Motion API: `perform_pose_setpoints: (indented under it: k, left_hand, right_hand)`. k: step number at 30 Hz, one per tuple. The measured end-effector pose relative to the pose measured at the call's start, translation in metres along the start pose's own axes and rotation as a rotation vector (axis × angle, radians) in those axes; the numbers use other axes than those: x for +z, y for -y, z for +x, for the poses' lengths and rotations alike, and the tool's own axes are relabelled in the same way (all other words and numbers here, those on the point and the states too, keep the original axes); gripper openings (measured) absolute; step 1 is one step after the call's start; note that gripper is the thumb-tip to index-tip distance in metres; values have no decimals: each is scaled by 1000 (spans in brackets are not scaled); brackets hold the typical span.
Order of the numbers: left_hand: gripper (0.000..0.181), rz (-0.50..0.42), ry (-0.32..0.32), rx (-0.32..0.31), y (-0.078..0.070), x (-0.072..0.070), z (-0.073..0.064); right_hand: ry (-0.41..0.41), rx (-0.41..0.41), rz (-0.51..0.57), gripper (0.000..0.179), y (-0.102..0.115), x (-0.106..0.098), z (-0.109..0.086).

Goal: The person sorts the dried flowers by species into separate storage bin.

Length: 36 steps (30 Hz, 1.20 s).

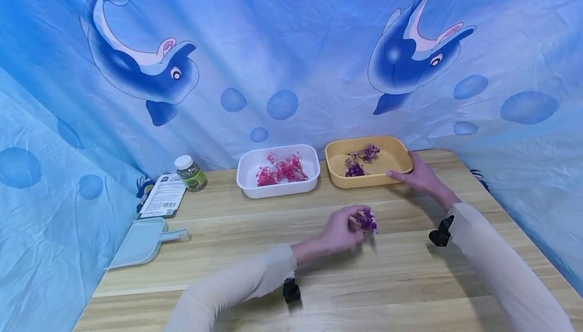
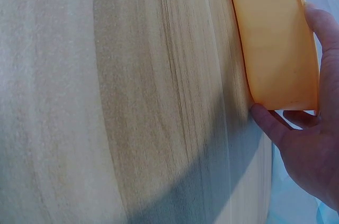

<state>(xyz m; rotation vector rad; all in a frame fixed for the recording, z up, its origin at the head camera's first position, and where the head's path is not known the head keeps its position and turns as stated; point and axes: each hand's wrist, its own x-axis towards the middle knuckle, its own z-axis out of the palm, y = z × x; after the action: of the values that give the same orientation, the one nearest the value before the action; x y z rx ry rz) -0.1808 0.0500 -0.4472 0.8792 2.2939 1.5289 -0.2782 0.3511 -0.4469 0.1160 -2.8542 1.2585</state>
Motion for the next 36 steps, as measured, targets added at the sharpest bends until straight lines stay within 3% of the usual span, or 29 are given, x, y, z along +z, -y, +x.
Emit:
perform_pose_setpoints:
  k: [10,16,20,25,36]
  left_hand:
    - [70,80,-50,41,-17,-32,45]
    - [67,141,-58,132,-28,-45,74]
    - [64,200,-82,159,-32,-48,89]
    - [65,229,-104,145,-35,-48,102]
    - [65,192,-115,101,-33,-49,126]
  right_hand:
    - [-15,5,-29,114,-4,0,2]
    - [-21,8,-20,112,-3,0,1]
    - [-23,0,-13,112,-3,0,2]
    - [-27,-10,8,113,-6,1,4]
    - [-28,-4,22,113,-3,1,3]
